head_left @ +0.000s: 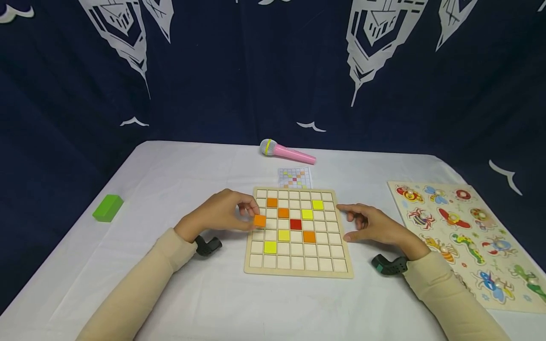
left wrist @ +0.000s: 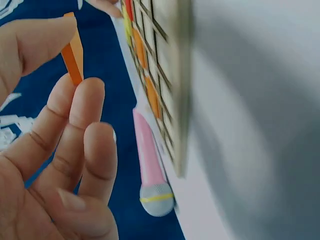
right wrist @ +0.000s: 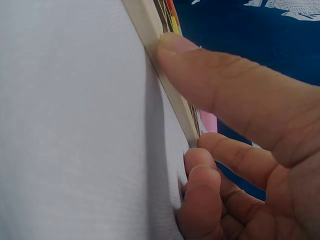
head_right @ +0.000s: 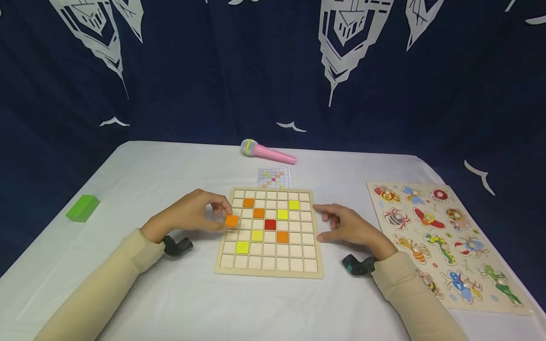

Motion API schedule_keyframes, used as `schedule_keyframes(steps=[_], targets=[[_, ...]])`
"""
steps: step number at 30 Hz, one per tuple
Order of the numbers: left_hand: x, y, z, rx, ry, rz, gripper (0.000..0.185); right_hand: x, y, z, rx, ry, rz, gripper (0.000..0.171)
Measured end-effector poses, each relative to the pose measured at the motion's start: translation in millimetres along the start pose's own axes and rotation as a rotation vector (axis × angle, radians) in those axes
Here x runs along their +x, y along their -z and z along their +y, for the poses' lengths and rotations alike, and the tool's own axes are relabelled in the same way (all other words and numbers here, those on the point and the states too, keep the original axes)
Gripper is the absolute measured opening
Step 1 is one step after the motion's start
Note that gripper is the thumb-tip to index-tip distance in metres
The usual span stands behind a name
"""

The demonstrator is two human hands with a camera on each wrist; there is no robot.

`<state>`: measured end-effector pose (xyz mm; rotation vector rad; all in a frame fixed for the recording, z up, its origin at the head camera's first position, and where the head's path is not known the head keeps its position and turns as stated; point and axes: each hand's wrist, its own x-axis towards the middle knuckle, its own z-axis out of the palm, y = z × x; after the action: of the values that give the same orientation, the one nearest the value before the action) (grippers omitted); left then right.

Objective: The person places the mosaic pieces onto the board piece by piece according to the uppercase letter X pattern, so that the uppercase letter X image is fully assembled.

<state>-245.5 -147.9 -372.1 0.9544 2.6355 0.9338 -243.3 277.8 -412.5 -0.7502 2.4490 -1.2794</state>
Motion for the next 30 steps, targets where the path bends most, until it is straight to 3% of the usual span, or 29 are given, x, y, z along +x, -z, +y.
schedule_keyframes(steps=[10, 20, 30], targets=[[23.0, -14.5, 33.1, 0.110, -0.033, -0.020, 0.022, -0.6, 0.5, 1.7, -0.001, 0.031, 0.001, 0.077], [46.7, -40.0, 56.9, 0.181, -0.082, -0.082, 0.021, -0.5, 0.9, -0.7, -0.003, 0.009, 0.004, 0.077], [62.9, -62.8, 82.5, 0.212, -0.077, -0.117, 0.020, -0.1, 0.7, 1.3, -0.005, 0.012, 0.001, 0.077]])
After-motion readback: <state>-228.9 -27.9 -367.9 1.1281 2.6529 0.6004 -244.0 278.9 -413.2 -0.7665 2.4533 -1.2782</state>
